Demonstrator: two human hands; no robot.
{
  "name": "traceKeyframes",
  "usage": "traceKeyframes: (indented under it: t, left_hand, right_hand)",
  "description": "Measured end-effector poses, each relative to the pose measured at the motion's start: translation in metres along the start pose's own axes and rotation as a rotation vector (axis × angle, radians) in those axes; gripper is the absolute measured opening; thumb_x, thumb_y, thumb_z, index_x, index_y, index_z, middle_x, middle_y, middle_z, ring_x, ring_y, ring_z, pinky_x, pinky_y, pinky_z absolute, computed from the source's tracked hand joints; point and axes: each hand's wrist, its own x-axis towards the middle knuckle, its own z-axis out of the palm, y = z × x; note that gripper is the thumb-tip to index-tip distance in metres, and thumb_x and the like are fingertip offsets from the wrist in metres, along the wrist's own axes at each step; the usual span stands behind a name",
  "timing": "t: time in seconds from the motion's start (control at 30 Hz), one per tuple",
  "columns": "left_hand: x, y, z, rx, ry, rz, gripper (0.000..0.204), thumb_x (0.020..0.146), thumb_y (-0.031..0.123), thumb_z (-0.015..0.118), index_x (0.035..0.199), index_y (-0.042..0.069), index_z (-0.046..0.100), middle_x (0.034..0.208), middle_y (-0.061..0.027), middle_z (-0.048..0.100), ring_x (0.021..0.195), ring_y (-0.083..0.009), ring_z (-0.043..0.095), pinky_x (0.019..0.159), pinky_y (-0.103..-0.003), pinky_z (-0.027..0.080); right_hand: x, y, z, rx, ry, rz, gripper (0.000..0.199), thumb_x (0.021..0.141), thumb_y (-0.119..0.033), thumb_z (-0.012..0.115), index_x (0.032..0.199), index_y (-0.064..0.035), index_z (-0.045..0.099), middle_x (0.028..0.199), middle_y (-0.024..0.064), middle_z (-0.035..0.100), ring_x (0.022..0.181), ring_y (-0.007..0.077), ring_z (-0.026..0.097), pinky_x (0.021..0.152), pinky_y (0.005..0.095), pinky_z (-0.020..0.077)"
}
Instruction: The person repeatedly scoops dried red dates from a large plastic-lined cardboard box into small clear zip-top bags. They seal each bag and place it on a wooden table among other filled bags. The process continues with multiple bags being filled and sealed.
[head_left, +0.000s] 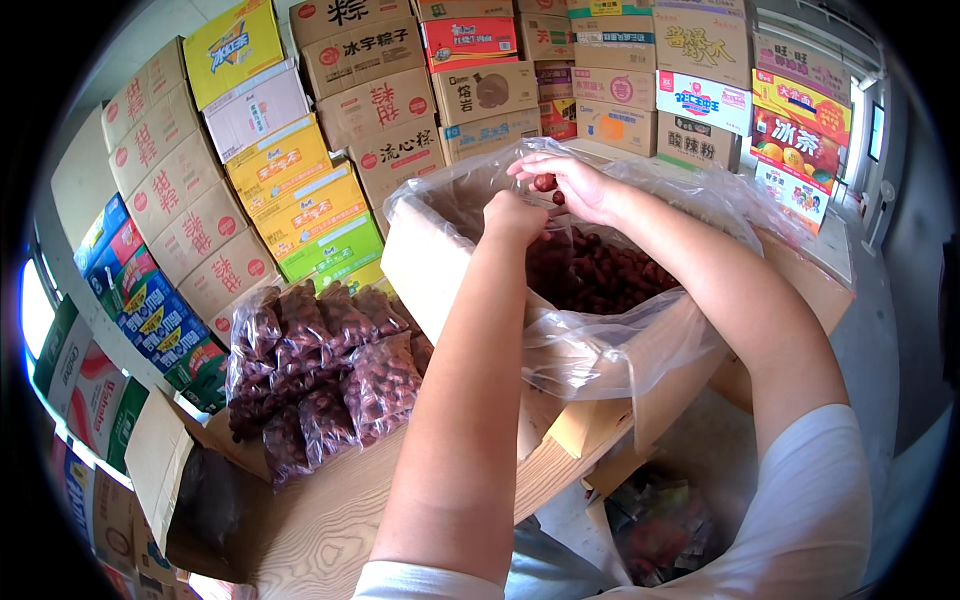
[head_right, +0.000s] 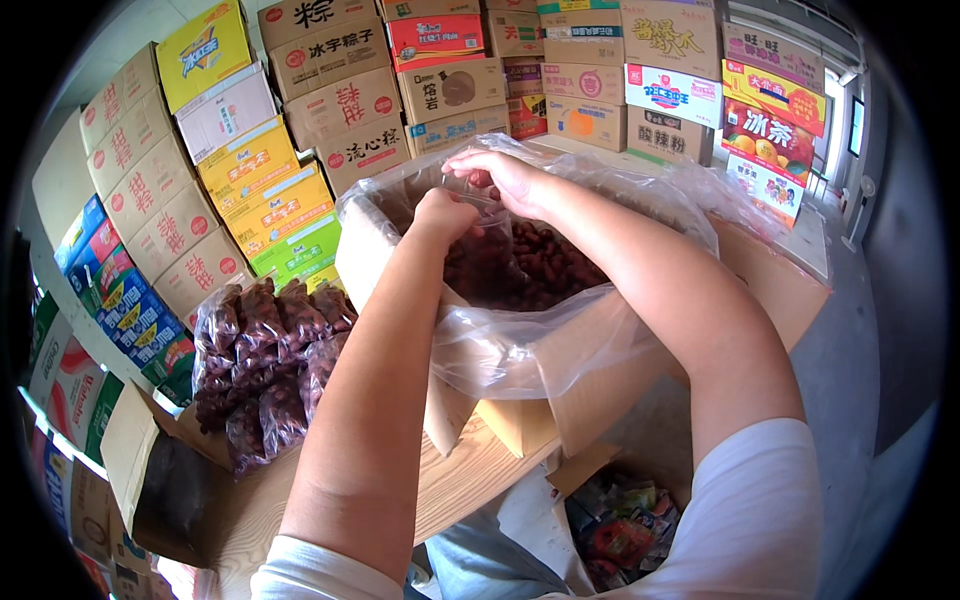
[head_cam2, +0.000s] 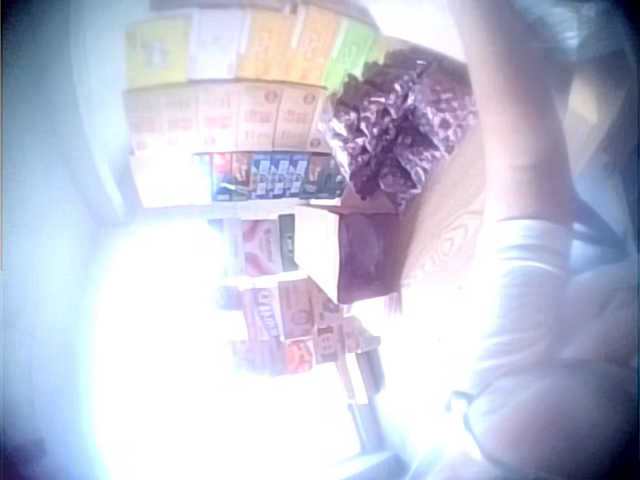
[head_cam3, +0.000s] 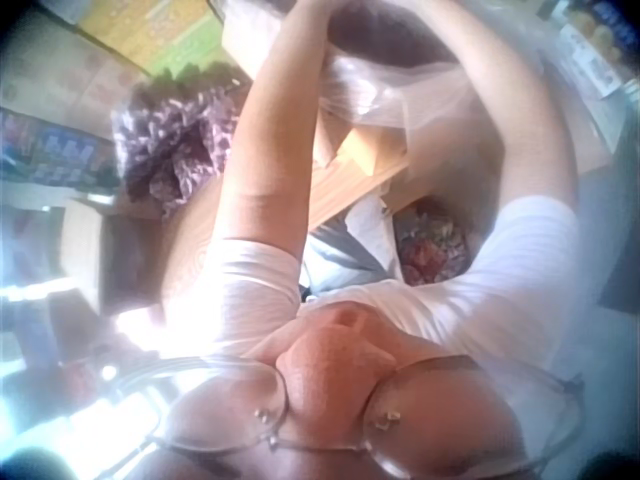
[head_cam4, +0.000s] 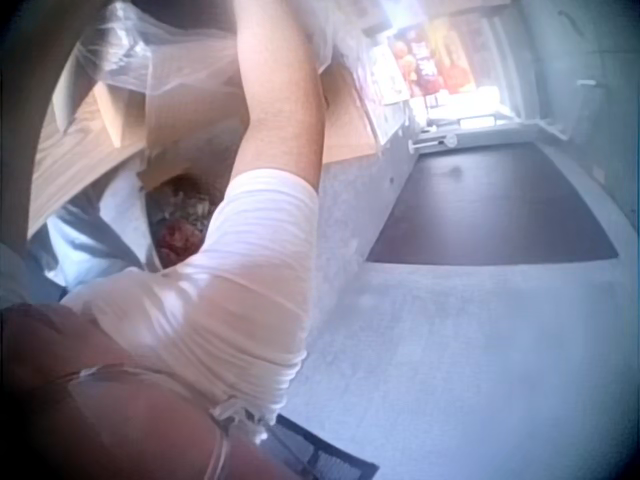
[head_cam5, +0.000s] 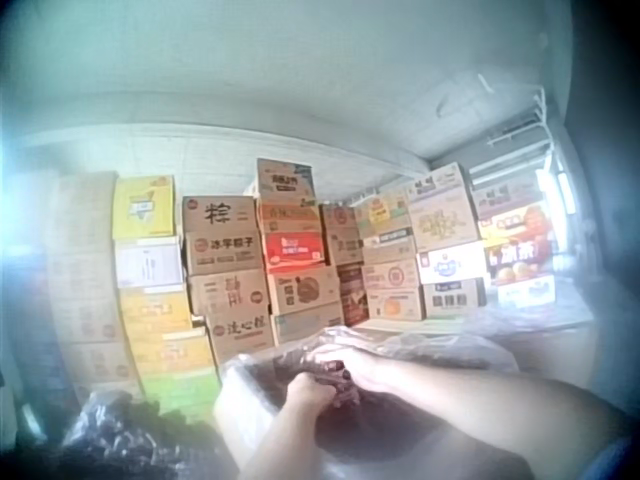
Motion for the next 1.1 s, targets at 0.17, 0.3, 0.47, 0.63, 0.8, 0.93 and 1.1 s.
traceKeyframes:
  t: [0.17,0.3,0.47,0.63,0.8,0.93,1.1]
  left_hand:
    - [0.008,-0.003,0.004,-0.124,-0.026,-0.093,0.019,0.081,0.012,0.060,0.093,0.000,0.069,0.070,-0.0087,0.070,0.069,-0.0155,0.069,0.063,-0.028,0.054]
    - [0.009,-0.006,0.005,-0.115,0.022,-0.093,0.027,0.083,0.010,0.056,0.106,0.000,0.066,0.072,-0.0102,0.070,0.072,-0.0165,0.070,0.063,-0.029,0.054]
    - [0.011,-0.006,0.006,-0.129,0.010,-0.096,0.030,0.085,0.010,0.054,0.112,0.001,0.064,0.072,-0.0108,0.070,0.071,-0.0170,0.070,0.064,-0.029,0.054]
    - [0.009,-0.006,0.004,-0.118,0.003,-0.106,0.029,0.086,0.010,0.053,0.113,0.002,0.063,0.074,-0.0111,0.070,0.069,-0.0182,0.070,0.064,-0.030,0.054]
    - [0.007,-0.002,0.005,-0.099,0.012,-0.089,0.031,0.086,0.010,0.053,0.115,0.003,0.061,0.076,-0.0117,0.071,0.069,-0.0198,0.070,0.064,-0.030,0.055]
    - [0.007,-0.004,0.006,-0.098,0.016,-0.075,0.027,0.083,0.009,0.056,0.107,0.003,0.066,0.077,-0.0116,0.071,0.070,-0.0199,0.070,0.066,-0.030,0.055]
    - [0.004,-0.005,0.001,-0.090,0.014,-0.066,0.020,0.079,0.005,0.059,0.095,0.001,0.070,0.083,-0.0148,0.071,0.076,-0.0226,0.070,0.071,-0.032,0.055]
  right_hand:
    - [0.013,0.006,-0.008,-0.119,-0.100,-0.112,0.032,0.094,-0.037,0.046,0.111,-0.0139,0.061,0.119,0.0040,0.052,0.118,0.0175,0.043,0.091,0.0425,0.0422]
    - [0.003,0.001,-0.007,-0.200,-0.056,-0.035,0.041,0.097,-0.045,0.041,0.117,-0.0121,0.055,0.128,0.0070,0.047,0.127,0.0212,0.038,0.092,0.0468,0.0432]
    - [-0.001,0.001,-0.009,-0.233,-0.077,-0.045,0.046,0.098,-0.049,0.037,0.121,-0.0120,0.051,0.126,0.0085,0.045,0.130,0.0256,0.036,0.091,0.0461,0.0451]
    - [-0.002,-0.001,-0.002,-0.011,-0.110,-0.045,0.048,0.097,-0.051,0.039,0.119,-0.0096,0.051,0.130,0.0151,0.041,0.123,0.0290,0.042,0.090,0.0477,0.0482]
    - [0.006,-0.001,-0.029,-0.068,0.138,-0.137,0.043,0.096,-0.042,0.049,0.123,-0.0087,0.050,0.123,0.0119,0.049,0.116,0.0251,0.049,0.089,0.0439,0.0503]
    - [0.002,0.009,-0.038,-0.850,0.317,0.160,0.032,0.084,-0.032,0.064,0.097,-0.0026,0.063,0.109,0.0125,0.060,0.096,0.0231,0.060,0.072,0.0404,0.0558]
    - [0.003,0.012,-0.032,-1.114,0.221,0.411,0.025,0.078,-0.028,0.065,0.082,-0.0036,0.069,0.076,0.0096,0.066,0.066,0.0225,0.063,0.058,0.0346,0.0510]
